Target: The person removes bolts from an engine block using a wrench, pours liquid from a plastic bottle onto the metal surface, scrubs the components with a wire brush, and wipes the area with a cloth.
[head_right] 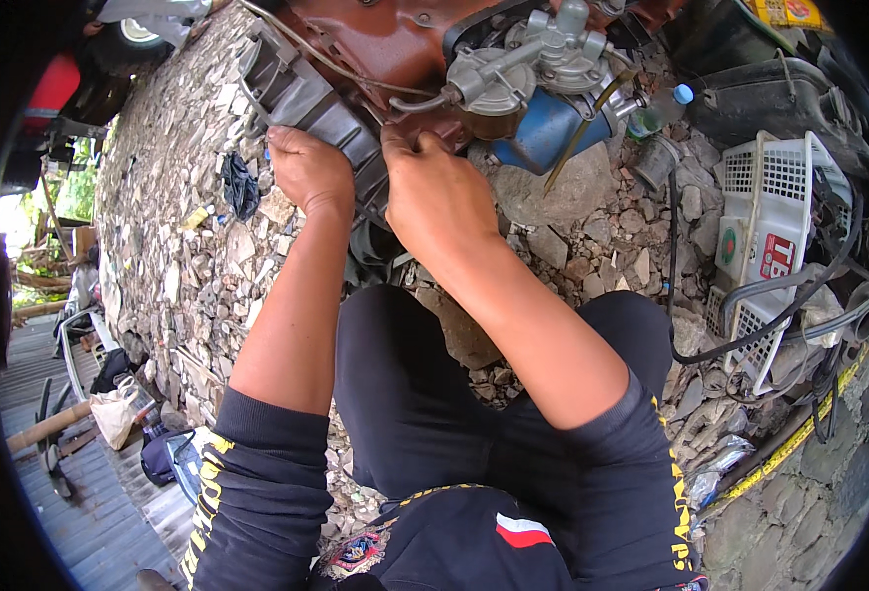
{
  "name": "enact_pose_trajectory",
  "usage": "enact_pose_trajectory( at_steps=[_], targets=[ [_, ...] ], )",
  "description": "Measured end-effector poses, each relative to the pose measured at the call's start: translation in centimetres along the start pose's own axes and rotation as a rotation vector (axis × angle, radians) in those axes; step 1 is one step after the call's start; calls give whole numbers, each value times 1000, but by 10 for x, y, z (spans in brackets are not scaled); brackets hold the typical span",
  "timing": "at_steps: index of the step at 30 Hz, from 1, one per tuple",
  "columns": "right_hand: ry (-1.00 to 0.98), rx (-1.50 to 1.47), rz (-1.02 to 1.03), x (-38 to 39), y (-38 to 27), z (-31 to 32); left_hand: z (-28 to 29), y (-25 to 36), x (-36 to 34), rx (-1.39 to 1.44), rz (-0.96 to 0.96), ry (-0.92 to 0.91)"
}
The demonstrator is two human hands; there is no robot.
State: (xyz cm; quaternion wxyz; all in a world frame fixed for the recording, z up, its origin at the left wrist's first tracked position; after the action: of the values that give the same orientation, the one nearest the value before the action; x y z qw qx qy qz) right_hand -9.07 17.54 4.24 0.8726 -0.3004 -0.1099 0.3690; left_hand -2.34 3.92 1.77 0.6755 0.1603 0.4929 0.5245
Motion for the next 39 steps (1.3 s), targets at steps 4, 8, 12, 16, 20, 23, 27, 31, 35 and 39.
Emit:
enact_pose_trajectory(
  at_steps=[4,8,12,16,20,23,27,31,35,39],
  targets=[
    [-106,29,-5,-5,-1,11,0,-4,1,-6,-16,6],
    [-138,89,-28,-18,-3,13,-4,0,-2,10,-32,16],
    [-284,38,-107,-12,-6,23,2,-7,-2,-12,-15,13],
    [-203,38,-55,-15,8,19,1,1,1,-3,-9,-6],
    [-229,-42,-40,-17,4,25,0,-3,0,-9,-43,19],
    [-148,26,-53,-19,4,9,-2,-7,0,12,-47,43],
    [-111,-30,12,-15,0,11,-1,-4,-2,-11,-5,6],
    [-100,-48,1,-15,6,7,-3,-7,0,25,-59,40],
    [-80,-71,8,-15,14,17,0,-5,-2,22,-59,46],
    [-116,-34,1,-13,13,13,-5,-2,-2,23,-80,54]
  ],
)
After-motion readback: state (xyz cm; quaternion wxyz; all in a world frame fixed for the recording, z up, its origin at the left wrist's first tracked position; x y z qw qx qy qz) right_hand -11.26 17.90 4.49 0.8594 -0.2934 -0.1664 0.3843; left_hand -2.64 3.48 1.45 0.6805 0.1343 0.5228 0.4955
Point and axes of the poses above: each hand's wrist, its own x-axis away from the middle knuckle, its own z-axis out of the back of the hand, y = z × x, the point moved 2 cm from there along -x, towards the middle knuckle, and after that the axes turned 15 degrees about -z, right-handed, at the moved point
